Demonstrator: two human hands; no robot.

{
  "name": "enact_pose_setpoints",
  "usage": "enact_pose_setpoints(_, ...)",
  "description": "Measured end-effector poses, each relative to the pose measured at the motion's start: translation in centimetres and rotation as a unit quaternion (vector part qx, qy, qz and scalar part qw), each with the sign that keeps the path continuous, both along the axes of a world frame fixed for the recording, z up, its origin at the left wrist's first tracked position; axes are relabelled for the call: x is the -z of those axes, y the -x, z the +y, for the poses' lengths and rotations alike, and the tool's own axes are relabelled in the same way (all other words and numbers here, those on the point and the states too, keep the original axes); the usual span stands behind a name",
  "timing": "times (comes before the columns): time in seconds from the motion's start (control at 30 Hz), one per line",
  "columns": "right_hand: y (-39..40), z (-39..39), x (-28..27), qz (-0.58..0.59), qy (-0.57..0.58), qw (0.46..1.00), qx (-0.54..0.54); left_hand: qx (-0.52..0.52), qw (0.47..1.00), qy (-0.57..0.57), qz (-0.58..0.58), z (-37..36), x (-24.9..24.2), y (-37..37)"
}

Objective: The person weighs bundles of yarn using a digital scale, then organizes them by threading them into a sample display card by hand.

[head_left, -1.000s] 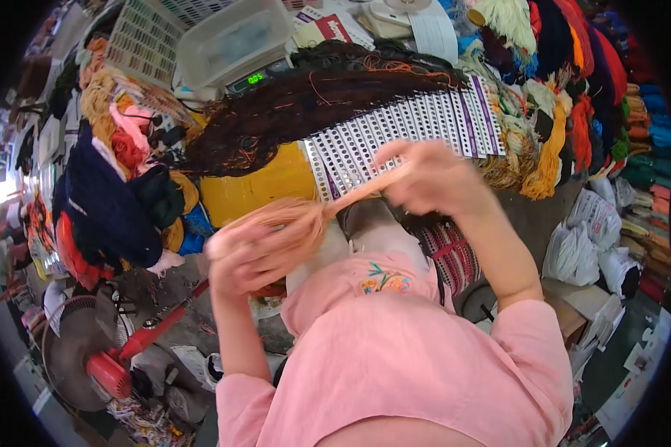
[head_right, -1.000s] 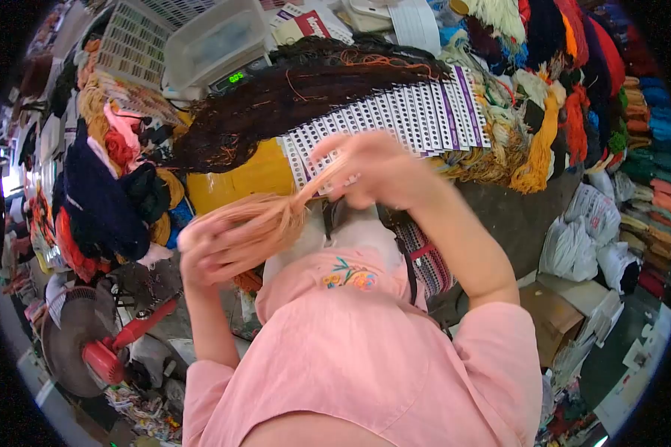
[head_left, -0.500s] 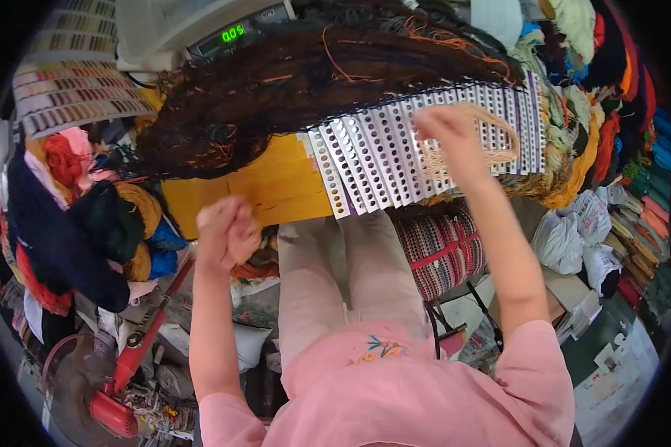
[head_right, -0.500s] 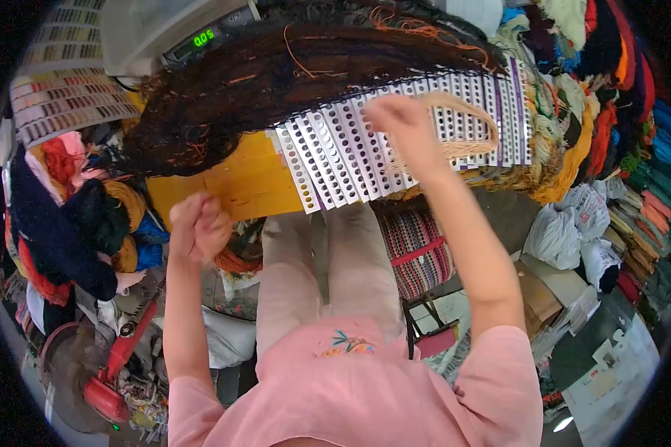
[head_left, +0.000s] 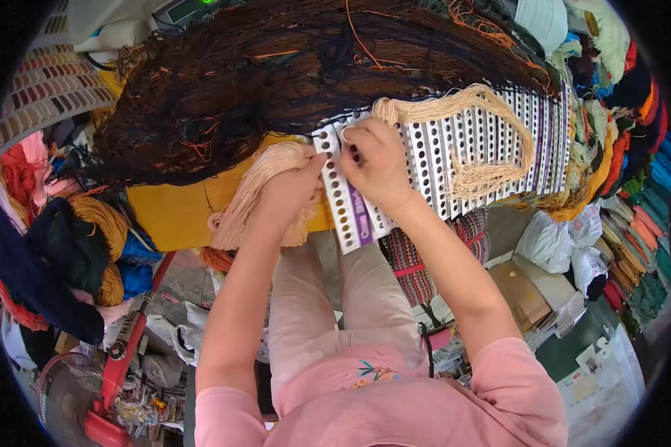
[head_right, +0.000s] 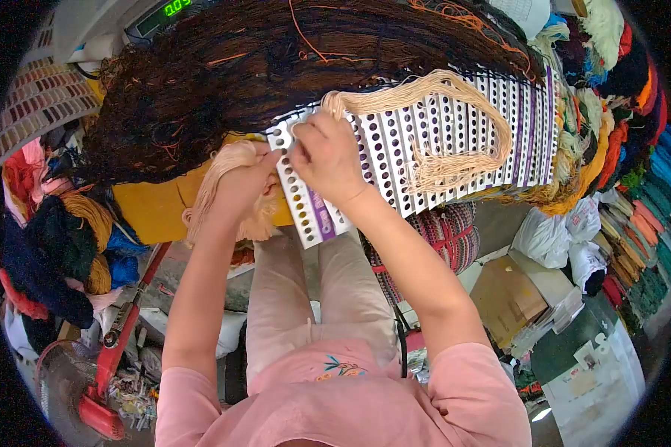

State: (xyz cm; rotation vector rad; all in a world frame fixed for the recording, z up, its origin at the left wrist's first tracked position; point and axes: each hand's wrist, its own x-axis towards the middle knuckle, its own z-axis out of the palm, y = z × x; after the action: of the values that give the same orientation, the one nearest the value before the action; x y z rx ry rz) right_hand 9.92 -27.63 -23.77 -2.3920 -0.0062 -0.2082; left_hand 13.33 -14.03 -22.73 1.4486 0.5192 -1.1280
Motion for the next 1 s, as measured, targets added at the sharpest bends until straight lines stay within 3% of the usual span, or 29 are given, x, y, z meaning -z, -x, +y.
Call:
enact_pose_setpoints(0.03,0.3,0.0,0.3,-0.003,0.012,0.999,-0.033,-0.016,1.0,-0.006,-0.003,0.1,-0.7,0.1)
enact_pose_setpoints(0.13,0.7,0.8,-1.7,0.138,0.096,0.981,-0.1,-0.039,0.999,0.02,0.023,0.5,-0.9,-0.4)
enact_pose_setpoints(0.2,1.2,1.0,-1.9,0.13,0.131,0.976,-0.116,-0.076,0.992,0.085,0.053,0.5,-0.7,-0.7)
enact_pose_setpoints(0.3,1.5,0.2,-2.0,0.114,0.044,0.986,-0.116,-0.071,0.984,0.148,0.061,0.2,0.1,-0.5)
enact_pose_setpoints(0.43,0.8,-0.7,-1.3,0.138,-0.12,0.98,-0.081,-0.088,0.989,0.119,0.013,-0.4,1.0,0.6)
enact_pose_setpoints(0.53,0.2,-0.4,-1.5,0.171,-0.133,0.976,-0.029,-0.07,0.982,0.173,0.021,-0.1,0.6,0.1)
enact_pose_setpoints(0.6,0.1,-0.5,-1.6,0.174,-0.137,0.975,-0.014,-0.133,0.988,0.079,0.019,1.6,-1.1,-0.5)
enact_pose_setpoints(0.63,0.1,-0.5,-1.5,0.155,-0.127,0.979,-0.03,-0.17,0.981,0.089,0.014,3.0,-0.9,-0.6)
enact_pose_setpoints(0.77,0.3,-0.2,-0.7,0.117,-0.116,0.985,-0.051,-0.101,0.983,0.136,0.066,3.5,-1.0,-1.1)
enact_pose_setpoints(0.9,0.2,-0.3,-0.8,0.109,-0.076,0.988,-0.074,-0.185,0.977,0.087,0.058,2.7,-1.1,-0.3)
enact_pose_setpoints(1.0,0.3,-0.3,0.1,0.082,-0.054,0.991,-0.095,-0.241,0.952,0.167,0.082,4.3,-1.4,0.3)
